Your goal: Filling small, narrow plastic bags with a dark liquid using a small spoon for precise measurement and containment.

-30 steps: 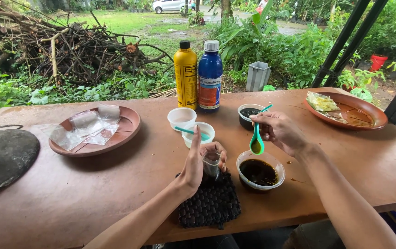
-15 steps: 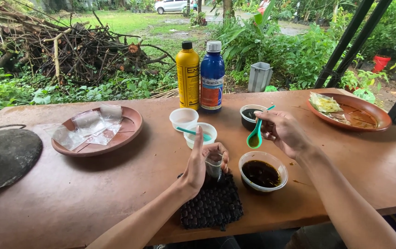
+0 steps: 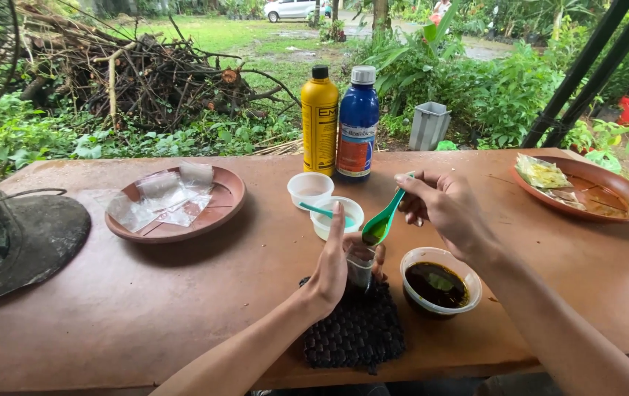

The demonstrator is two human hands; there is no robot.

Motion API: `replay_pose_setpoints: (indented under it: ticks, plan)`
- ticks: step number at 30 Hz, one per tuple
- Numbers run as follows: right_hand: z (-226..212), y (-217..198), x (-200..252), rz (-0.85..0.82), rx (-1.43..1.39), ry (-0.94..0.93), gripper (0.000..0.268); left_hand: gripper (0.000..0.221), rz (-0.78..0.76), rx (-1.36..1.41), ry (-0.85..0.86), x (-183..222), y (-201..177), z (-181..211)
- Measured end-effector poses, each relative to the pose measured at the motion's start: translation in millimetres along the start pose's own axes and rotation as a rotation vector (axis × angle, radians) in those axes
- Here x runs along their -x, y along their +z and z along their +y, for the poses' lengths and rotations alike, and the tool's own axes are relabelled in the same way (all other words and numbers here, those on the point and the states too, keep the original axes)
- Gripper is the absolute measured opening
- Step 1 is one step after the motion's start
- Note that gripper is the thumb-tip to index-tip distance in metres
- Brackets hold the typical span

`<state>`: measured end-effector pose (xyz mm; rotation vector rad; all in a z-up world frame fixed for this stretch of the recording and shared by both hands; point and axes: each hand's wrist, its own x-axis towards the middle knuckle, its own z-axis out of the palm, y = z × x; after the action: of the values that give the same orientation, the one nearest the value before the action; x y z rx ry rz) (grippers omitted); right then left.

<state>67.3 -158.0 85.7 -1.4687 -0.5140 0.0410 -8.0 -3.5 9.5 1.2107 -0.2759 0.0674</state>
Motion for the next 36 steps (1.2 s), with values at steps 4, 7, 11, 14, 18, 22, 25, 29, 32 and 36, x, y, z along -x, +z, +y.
replay_pose_setpoints:
  ticks: [4,7,11,14,18,22,25,29,32,36]
  plan:
    - [-4.9,9.9,8.2,0.011,0.144,-0.127,0.025,0.097,-0.007,0.044,0.002,3.9,4.1,6.1]
    - [-10.7,15.2,20.3,-0.021,0.224,-0.274,0.023,0.089,0.018,0.042,0.019,9.6,10.9,16.6]
    - [-14.9,17.2,34.2,-0.182,0.332,-0.580,0.011,0.102,-0.027,0.019,-0.003,4.7,0.0,7.2]
    - [-16.4,14.8,35.8,-0.194,0.344,-0.661,0.010,0.102,-0.031,-0.031,-0.002,2.0,-3.7,1.9]
    - [-11.1,0.3,23.3,-0.112,0.247,-0.571,0.017,0.089,0.019,0.124,-0.031,2.0,0.8,0.2]
    - [-11.7,-24.1,4.7,-0.030,0.216,-0.463,0.022,0.093,0.012,0.018,0.005,1.2,-1.0,-2.4]
    - [-3.0,-44.7,-8.0,-0.053,0.250,-0.422,0.022,0.094,0.023,0.001,0.011,2.5,-0.1,-1.4]
    - [32.9,-74.2,-21.9,-0.146,0.279,-0.292,0.023,0.099,0.010,-0.035,-0.009,1.5,-2.5,-2.7]
    - [34.2,-74.2,-18.0,-0.225,0.267,-0.258,0.020,0.100,0.011,-0.068,-0.012,0.6,-4.0,-2.6]
    - [31.0,-66.5,-9.8,-0.243,0.319,-0.220,0.017,0.100,0.007,-0.054,-0.021,-0.4,-2.9,-2.8]
